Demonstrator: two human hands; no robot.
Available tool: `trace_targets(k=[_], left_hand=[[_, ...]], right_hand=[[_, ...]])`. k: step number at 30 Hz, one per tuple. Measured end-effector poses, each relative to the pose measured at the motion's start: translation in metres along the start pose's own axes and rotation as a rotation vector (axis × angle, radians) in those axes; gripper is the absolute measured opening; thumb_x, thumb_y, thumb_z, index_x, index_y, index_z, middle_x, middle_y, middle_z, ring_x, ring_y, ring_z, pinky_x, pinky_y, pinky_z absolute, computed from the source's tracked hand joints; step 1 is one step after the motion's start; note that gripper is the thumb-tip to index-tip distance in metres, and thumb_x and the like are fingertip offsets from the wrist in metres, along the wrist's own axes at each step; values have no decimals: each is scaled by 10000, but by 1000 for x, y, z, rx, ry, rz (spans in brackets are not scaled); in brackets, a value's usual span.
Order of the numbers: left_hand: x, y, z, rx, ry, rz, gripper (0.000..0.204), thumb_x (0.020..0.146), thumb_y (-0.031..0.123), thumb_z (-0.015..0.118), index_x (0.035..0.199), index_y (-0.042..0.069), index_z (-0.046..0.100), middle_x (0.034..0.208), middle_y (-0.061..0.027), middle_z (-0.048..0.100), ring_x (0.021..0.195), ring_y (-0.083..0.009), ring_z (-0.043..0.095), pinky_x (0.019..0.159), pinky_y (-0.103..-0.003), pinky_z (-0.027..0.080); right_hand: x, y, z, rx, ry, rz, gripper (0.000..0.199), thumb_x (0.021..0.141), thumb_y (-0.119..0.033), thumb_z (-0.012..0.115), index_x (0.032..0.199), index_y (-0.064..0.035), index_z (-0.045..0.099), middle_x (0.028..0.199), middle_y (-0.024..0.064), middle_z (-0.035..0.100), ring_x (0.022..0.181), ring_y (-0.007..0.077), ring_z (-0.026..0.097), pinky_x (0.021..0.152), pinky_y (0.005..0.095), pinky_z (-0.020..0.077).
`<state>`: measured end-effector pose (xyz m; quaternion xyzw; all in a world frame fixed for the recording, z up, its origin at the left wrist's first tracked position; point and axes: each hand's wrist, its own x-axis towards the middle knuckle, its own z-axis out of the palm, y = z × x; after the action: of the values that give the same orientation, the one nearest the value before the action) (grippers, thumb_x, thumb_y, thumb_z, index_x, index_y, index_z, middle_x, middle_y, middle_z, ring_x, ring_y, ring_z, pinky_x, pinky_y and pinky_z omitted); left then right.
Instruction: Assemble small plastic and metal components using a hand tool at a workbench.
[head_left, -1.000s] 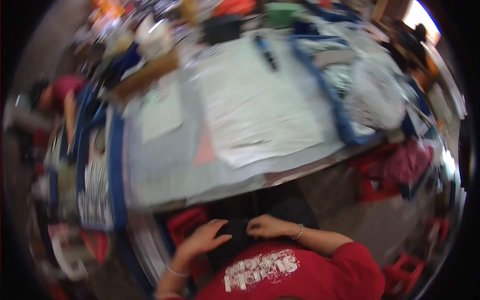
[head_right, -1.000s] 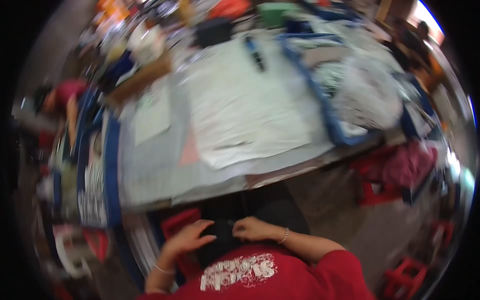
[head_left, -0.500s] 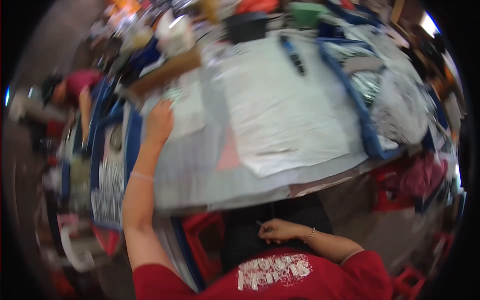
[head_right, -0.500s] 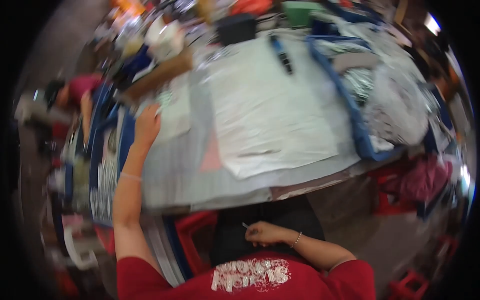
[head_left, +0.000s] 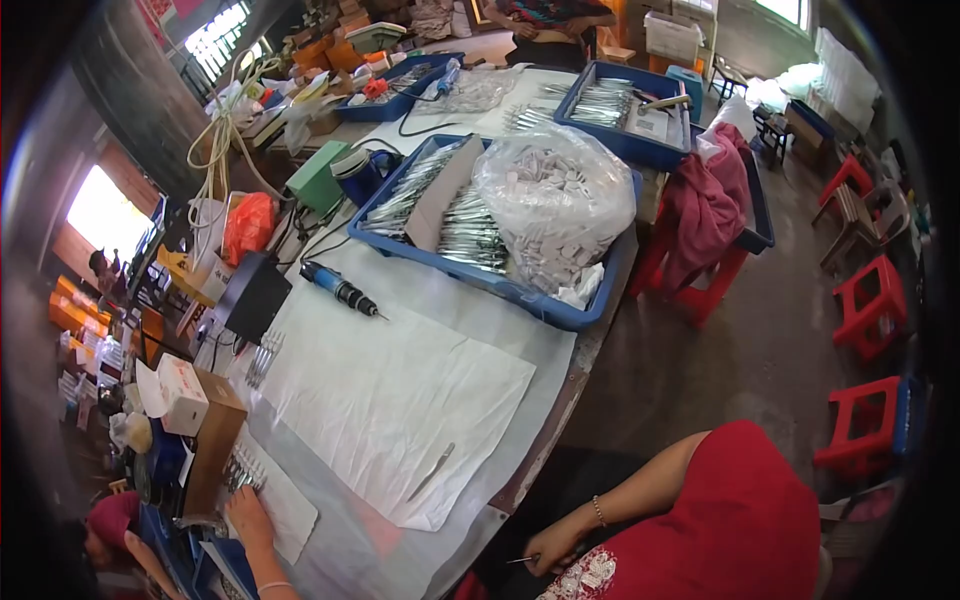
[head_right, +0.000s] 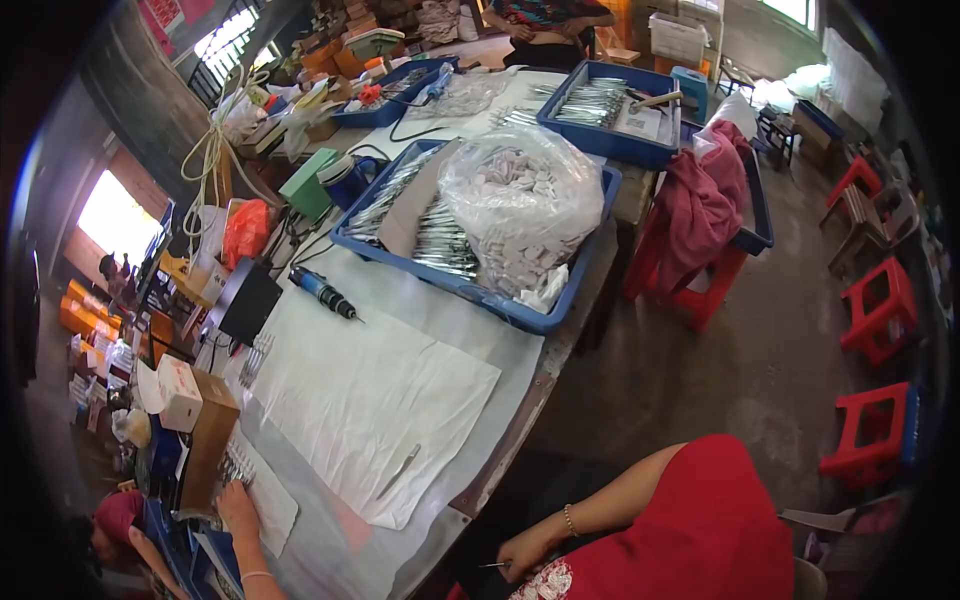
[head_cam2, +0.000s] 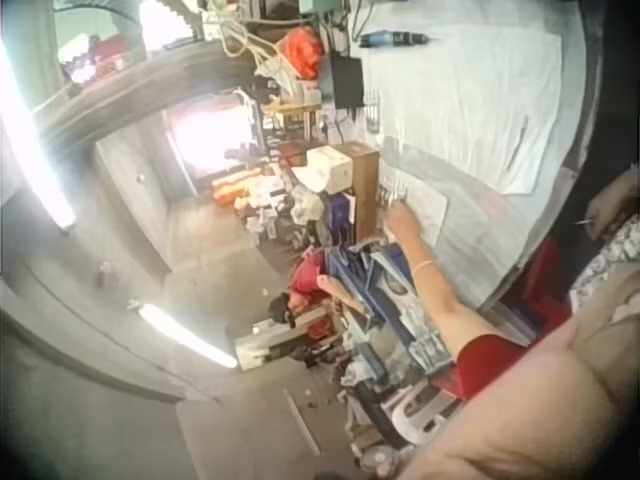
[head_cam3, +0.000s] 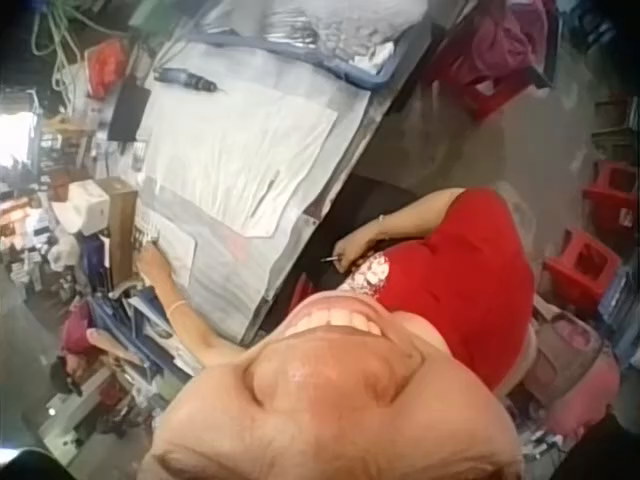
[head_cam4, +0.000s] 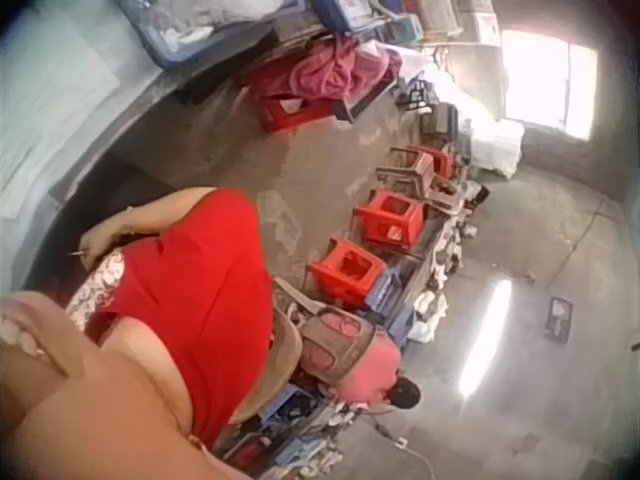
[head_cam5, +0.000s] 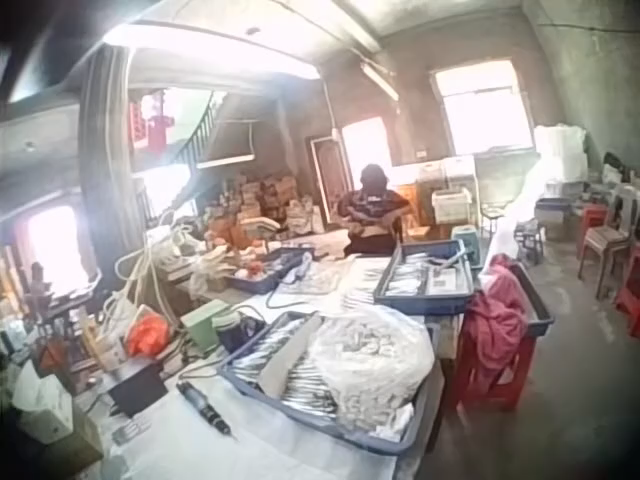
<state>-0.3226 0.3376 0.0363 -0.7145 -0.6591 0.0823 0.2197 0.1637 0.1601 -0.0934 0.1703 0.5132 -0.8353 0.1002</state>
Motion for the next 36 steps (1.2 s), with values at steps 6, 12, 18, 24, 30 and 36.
trace_targets(k=[6,12,18,24,30,36], left_hand=[[-10,-22,-2,-81,-282,-159,543,884,336,580,1246,-60,495,1152,-289,568,1072,-437,539,935,-434,427],[-40,4,-41,-80,228,-94,221,774,36,524,995,44,532,934,-154,580,923,-343,552,797,-449,401],[-103,94,-180,-437,127,-303,325,884,203,567,1060,-69,588,1026,-255,611,992,-396,573,882,-443,442],[-193,168,-237,-1311,71,-507,146,907,71,566,1015,-27,553,864,-117,607,737,-183,587,661,-288,489],[-235,248,-229,-2179,-471,-663,208,914,37,532,1121,44,512,840,-54,571,695,-147,567,600,-265,493],[-219,312,-231,-2239,-723,-725,201,917,95,546,1112,57,521,833,-26,569,707,-115,552,601,-233,453]], right_hand=[[0,-11,-2,29,-8,-8,202,819,-228,616,833,-26,603,607,30,561,481,100,495,428,251,387],[0,1,1,4,16,23,206,847,-251,590,846,-46,584,586,32,568,426,92,477,378,246,375],[-4,7,3,-22,17,15,200,842,-254,588,827,-54,571,564,32,563,404,92,471,354,246,370],[-10,7,13,-76,45,-1,171,835,-229,578,813,-59,572,559,34,559,399,101,471,346,254,370],[-21,-33,36,-281,15,-340,221,849,-193,581,681,-53,615,557,43,546,464,109,470,427,245,365],[23,21,21,-408,-41,-224,113,784,-120,563,743,-18,590,573,71,589,473,176,565,436,318,454]])
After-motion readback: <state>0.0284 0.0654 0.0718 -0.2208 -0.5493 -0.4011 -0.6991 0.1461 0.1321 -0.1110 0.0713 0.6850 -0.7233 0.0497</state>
